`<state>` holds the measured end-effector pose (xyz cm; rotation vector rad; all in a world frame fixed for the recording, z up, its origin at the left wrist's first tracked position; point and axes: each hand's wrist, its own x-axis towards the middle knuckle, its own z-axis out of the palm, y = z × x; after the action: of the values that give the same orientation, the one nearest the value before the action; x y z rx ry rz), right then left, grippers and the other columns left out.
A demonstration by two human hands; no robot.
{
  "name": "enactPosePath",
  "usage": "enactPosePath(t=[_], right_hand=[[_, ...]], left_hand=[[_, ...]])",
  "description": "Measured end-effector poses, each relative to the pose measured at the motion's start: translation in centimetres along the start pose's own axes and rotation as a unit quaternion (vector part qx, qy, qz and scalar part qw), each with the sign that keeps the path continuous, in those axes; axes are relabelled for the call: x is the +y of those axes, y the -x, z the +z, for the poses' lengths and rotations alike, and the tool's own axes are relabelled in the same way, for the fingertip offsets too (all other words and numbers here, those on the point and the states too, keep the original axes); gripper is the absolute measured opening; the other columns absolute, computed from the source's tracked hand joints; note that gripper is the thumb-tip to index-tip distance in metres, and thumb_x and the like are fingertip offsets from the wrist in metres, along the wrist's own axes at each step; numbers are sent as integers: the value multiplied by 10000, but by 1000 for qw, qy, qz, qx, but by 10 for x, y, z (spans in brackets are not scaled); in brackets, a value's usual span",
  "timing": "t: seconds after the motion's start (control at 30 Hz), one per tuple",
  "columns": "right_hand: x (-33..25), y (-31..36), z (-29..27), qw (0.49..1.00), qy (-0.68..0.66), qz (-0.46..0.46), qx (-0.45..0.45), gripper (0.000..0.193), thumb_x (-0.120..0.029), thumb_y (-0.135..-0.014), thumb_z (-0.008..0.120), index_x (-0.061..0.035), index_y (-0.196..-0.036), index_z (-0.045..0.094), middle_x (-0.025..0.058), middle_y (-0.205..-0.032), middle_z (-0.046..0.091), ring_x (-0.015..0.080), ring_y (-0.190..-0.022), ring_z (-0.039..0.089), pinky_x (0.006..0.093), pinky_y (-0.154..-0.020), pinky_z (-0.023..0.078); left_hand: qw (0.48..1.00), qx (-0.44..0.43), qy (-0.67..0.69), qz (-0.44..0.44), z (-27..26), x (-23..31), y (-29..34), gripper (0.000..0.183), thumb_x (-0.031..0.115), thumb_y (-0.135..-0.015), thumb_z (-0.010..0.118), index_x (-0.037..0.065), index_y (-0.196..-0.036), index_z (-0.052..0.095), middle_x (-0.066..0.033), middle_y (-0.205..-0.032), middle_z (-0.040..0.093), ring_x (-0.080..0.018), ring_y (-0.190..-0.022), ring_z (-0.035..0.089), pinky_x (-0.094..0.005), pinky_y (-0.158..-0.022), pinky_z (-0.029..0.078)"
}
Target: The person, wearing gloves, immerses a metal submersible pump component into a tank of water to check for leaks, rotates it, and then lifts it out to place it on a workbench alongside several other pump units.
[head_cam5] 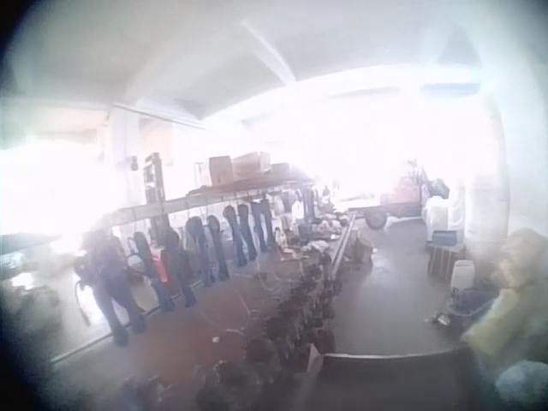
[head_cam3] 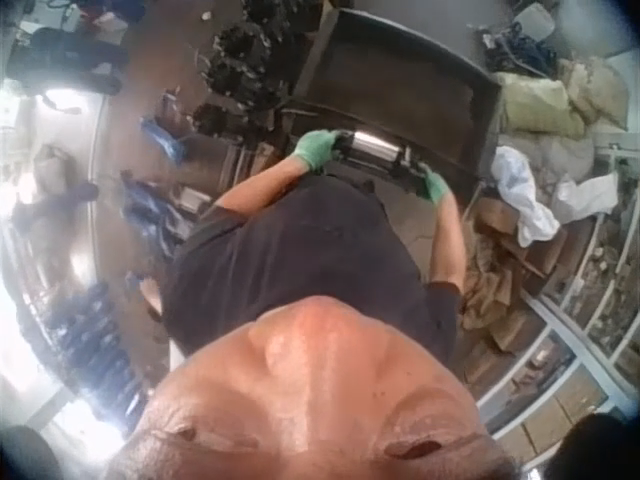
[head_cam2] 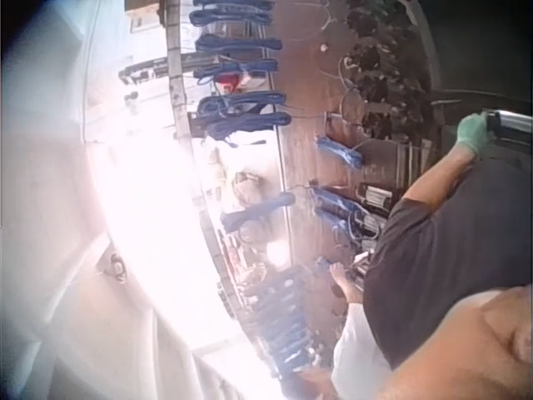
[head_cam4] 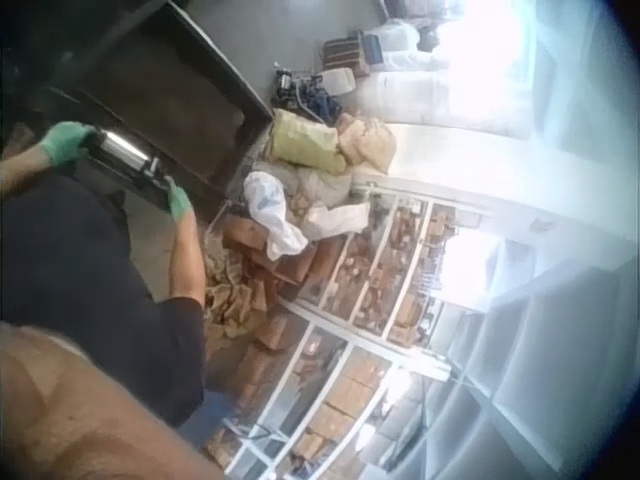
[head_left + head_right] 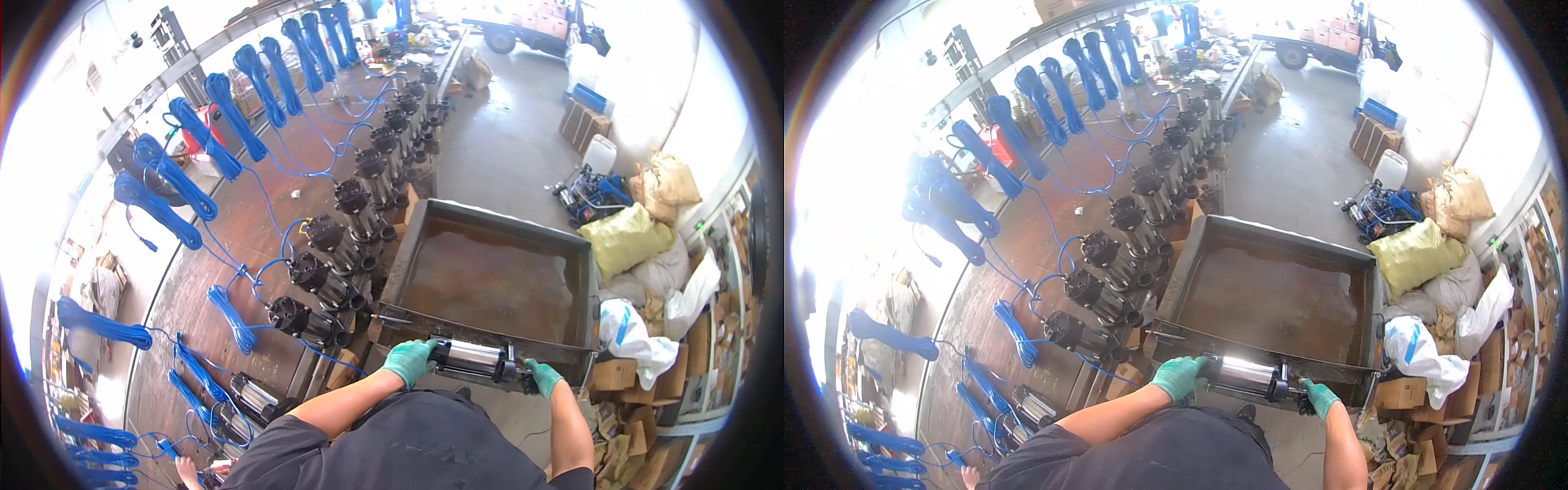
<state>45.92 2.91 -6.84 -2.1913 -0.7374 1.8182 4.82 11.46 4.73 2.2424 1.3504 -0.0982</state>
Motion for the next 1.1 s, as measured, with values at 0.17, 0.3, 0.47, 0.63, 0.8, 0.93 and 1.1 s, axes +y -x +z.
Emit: enactPosePath(t=[0.17, 0.3, 0.47, 0.63, 0.8, 0.93, 1.1], right_hand=[[-29, 38, 6, 984, -172, 51, -18, 490, -496, -1005, 538, -53, -859, 686, 107, -715, 670, 221, -548, 619, 369, -501, 485], [-2, 24, -6, 976, -195, -72, -70, 282, -326, -985, 647, -45, -988, 669, 103, -822, 699, 220, -610, 667, 356, -552, 526], [-27, 54, 4, 934, 290, -209, 18, 212, -193, -922, 704, -33, -1059, 674, 106, -848, 722, 206, -773, 729, 366, -658, 572], [-26, 40, 10, 891, 386, -232, 56, 386, -205, -856, 771, -81, -1209, 677, 123, -877, 735, 210, -804, 729, 363, -696, 574], [-33, 58, 7, 983, -135, -115, -46, 316, -214, -968, 693, -74, -1248, 653, 18, -841, 683, 116, -637, 591, 281, -586, 521], [-22, 52, 11, 961, -239, -135, -20, 267, -176, -996, 644, -85, -1246, 655, 47, -894, 685, 118, -697, 623, 271, -589, 520], [-20, 45, 5, 923, -356, -123, -78, 349, -52, -931, 653, -40, -1280, 629, 99, -1011, 711, 204, -874, 672, 293, -703, 556]], left_hand=[[1000, 9, -1, -5, 2, 1, 1, 494, 317, -858, 721, 109, -1286, 586, -180, -1048, 691, -366, -1000, 676, -479, -867, 538], [999, 34, -6, 15, 9, 0, -4, 463, 286, -860, 706, 117, -1278, 596, -179, -1025, 697, -366, -969, 686, -481, -848, 547], [999, 46, -6, 12, 8, 1, -2, 435, 297, -858, 713, 111, -1238, 613, -176, -992, 702, -369, -935, 695, -482, -816, 556], [999, 47, -6, 11, 4, 1, 0, 426, 315, -857, 726, 100, -1207, 614, -174, -980, 701, -367, -931, 696, -478, -805, 554], [999, 43, -13, 8, 3, 1, 0, 432, 315, -855, 732, 100, -1210, 612, -167, -977, 701, -361, -932, 696, -474, -801, 554], [999, 43, -18, 9, 4, 3, -1, 435, 322, -850, 739, 105, -1207, 614, -166, -979, 701, -356, -925, 696, -473, -797, 555], [999, 43, -14, 10, 3, 4, -3, 425, 317, -851, 737, 106, -1200, 617, -163, -973, 703, -353, -924, 696, -471, -800, 555]])
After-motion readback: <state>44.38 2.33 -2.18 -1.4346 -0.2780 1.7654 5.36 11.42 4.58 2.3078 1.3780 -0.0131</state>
